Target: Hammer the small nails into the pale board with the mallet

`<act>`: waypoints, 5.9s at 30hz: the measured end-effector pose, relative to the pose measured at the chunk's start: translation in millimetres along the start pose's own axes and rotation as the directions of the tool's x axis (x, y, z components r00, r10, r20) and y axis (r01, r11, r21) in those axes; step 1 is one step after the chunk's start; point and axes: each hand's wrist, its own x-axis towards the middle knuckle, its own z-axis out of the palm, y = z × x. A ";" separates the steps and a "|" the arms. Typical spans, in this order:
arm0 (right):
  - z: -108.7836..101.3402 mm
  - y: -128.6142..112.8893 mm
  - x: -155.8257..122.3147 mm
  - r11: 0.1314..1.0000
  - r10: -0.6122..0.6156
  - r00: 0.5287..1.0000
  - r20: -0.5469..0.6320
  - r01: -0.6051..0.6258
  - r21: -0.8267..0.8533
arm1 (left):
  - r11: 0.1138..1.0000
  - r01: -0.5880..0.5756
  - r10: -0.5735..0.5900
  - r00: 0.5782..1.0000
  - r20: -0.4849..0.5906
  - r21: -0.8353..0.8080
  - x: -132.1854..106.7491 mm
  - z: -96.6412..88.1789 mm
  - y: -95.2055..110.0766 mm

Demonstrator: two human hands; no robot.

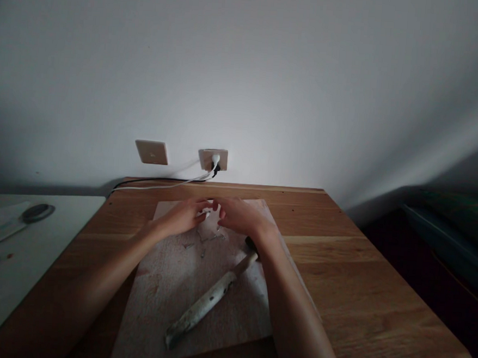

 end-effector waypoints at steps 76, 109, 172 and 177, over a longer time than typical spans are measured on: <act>131.7 0.3 -163.9 0.916 0.356 0.817 -0.455 -0.209 0.341 | 0.591 0.758 -0.801 0.513 -0.308 -0.274 -248.9 -46.4 22.6; 162.5 -8.5 -123.2 0.994 0.073 0.779 -0.623 -0.111 -0.021 | 0.572 0.820 -0.724 0.513 -0.461 0.015 -315.2 -61.9 -62.4; 87.6 149.0 -202.4 0.851 0.523 0.698 -0.489 -0.452 0.267 | 0.500 0.866 -0.785 0.438 -0.439 -0.029 -209.2 -11.9 89.3; 84.0 147.9 -201.5 0.760 0.647 0.635 -0.421 -0.585 0.285 | 0.339 0.941 -0.778 0.275 -0.565 -0.009 -302.8 -53.0 101.6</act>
